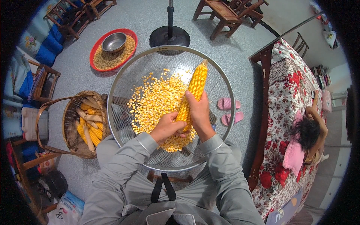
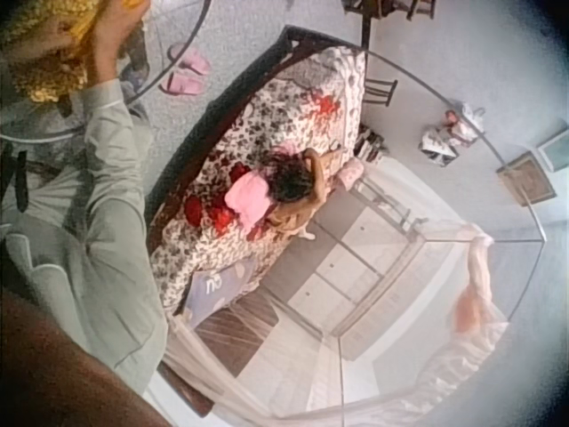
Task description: The person shells corn kernels from a corn cob by hand over a round mesh sieve, takes another corn cob from a basket, and removes kernels from the cob into the sieve.
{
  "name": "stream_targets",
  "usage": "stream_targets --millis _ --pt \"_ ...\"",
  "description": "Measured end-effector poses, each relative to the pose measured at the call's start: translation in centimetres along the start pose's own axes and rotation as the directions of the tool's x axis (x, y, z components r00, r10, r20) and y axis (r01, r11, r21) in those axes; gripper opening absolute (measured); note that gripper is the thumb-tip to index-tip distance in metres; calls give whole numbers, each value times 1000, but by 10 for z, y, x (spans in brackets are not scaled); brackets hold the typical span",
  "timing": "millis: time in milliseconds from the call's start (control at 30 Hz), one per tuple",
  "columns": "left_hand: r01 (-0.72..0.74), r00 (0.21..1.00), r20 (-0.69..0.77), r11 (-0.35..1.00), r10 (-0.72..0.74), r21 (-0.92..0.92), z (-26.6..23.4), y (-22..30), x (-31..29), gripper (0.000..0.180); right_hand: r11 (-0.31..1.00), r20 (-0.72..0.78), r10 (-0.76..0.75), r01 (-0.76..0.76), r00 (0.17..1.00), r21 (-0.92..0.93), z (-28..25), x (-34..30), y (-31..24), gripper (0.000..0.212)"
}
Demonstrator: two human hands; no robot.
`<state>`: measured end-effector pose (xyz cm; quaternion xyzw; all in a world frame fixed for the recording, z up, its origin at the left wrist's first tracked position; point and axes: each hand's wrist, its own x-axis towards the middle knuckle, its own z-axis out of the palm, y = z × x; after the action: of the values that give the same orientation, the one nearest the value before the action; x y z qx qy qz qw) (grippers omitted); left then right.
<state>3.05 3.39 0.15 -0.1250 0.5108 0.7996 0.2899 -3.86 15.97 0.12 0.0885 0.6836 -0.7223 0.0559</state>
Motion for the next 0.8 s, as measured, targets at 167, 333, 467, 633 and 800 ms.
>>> stream_targets --millis 167,333,467,633,800 --pt "4 1000 -15 996 -3 94 -3 -5 2 37 999 12 -43 44 999 -31 4 0 5 33" --pt "-43 999 -6 999 43 7 -2 -5 0 35 999 27 1 -2 1000 39 -2 3 1 34" --pt "-56 997 46 997 54 51 0 -2 -1 33 1000 -13 -11 11 1000 -14 -3 5 3 34" --pt "-68 997 51 991 63 115 0 -2 0 35 996 0 57 -57 998 70 -5 5 4 34" --pt "-35 998 47 998 33 50 -4 -7 3 42 1000 4 11 -11 1000 28 1 1 -2 34"
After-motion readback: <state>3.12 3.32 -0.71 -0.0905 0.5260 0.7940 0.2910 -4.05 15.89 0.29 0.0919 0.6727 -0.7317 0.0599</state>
